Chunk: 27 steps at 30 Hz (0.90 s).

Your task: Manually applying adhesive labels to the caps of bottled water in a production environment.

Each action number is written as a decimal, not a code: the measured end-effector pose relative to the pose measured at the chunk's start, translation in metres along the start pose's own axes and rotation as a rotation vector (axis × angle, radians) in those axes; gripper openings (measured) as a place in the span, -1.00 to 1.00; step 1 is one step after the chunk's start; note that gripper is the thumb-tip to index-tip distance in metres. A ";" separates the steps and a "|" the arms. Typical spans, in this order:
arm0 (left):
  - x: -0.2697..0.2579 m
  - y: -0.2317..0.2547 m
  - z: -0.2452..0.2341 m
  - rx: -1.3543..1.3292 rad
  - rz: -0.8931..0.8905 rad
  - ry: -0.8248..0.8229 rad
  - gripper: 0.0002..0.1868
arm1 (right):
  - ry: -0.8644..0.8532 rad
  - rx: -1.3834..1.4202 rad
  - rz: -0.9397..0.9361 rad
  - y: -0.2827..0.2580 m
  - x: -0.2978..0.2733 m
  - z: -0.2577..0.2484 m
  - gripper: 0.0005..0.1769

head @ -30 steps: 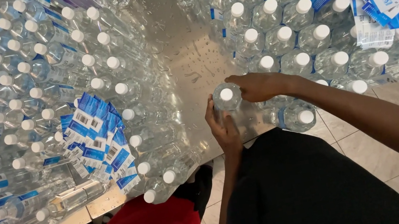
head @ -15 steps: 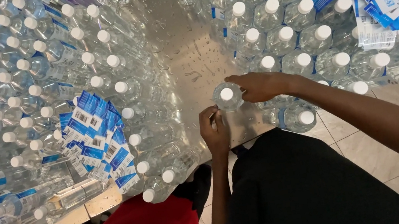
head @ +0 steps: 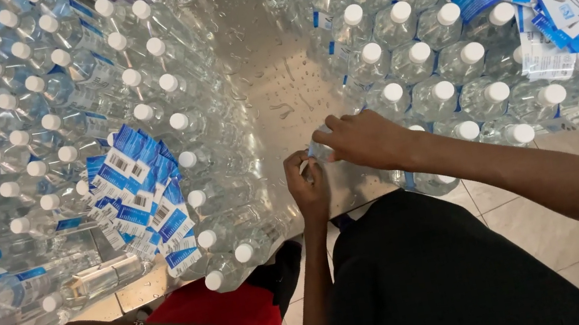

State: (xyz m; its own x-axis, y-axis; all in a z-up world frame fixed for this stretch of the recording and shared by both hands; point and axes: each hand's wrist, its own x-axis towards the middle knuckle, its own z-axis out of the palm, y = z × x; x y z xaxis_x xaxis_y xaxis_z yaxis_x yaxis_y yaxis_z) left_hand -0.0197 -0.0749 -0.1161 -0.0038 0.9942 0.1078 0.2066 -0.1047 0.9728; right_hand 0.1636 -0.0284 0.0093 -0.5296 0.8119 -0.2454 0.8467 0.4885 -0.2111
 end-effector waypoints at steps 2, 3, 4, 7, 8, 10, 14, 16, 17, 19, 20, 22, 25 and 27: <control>0.001 -0.001 0.001 -0.003 0.007 0.027 -0.90 | 0.002 -0.001 -0.028 0.010 0.009 0.014 -0.48; 0.000 -0.001 0.002 -0.003 0.003 0.046 -0.89 | -0.005 0.009 -0.052 0.015 0.013 0.021 -0.48; -0.001 0.006 0.003 -0.007 0.010 0.054 -0.89 | -0.001 0.000 -0.056 0.013 0.016 0.009 -0.48; -0.006 0.014 -0.003 -0.105 -0.059 0.143 -0.80 | -0.033 0.033 -0.084 0.013 0.031 -0.015 -0.61; -0.009 0.009 -0.006 -0.094 -0.104 0.154 -0.74 | -0.012 0.030 -0.090 0.018 0.041 -0.014 -0.60; -0.019 0.009 -0.017 -0.082 -0.153 0.176 -0.68 | 0.005 0.027 -0.108 0.033 0.073 -0.010 -0.59; -0.038 0.007 -0.037 -0.046 -0.221 0.094 -0.59 | 0.074 0.077 -0.048 0.077 0.158 -0.014 -0.67; -0.050 -0.003 -0.044 -0.020 -0.240 0.066 -0.57 | 0.102 0.066 -0.027 0.104 0.200 -0.023 -0.66; -0.054 -0.007 -0.047 -0.004 -0.254 0.052 -0.55 | 0.139 0.101 0.016 0.121 0.222 -0.029 -0.66; -0.063 -0.014 -0.048 0.012 -0.265 0.040 -0.53 | 0.177 0.133 0.057 0.150 0.252 -0.046 -0.66; -0.068 -0.017 -0.046 -0.022 -0.258 0.083 -0.55 | 0.176 0.123 0.072 0.163 0.259 -0.058 -0.60; -0.068 -0.021 -0.046 -0.056 -0.239 0.114 -0.57 | 0.187 0.112 0.097 0.192 0.272 -0.076 -0.52; -0.067 -0.016 -0.050 -0.061 -0.272 0.078 -0.64 | 0.211 0.054 0.183 0.226 0.277 -0.084 -0.48; -0.063 -0.007 -0.055 -0.068 -0.324 0.043 -0.61 | 0.201 -0.034 0.244 0.238 0.270 -0.090 -0.46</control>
State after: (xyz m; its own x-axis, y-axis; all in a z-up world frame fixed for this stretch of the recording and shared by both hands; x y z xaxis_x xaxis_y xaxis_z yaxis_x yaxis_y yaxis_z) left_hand -0.0745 -0.1380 -0.1189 -0.1003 0.9741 -0.2026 0.1225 0.2142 0.9691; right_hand 0.2266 0.3364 -0.0218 -0.2926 0.9517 -0.0924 0.9506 0.2790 -0.1362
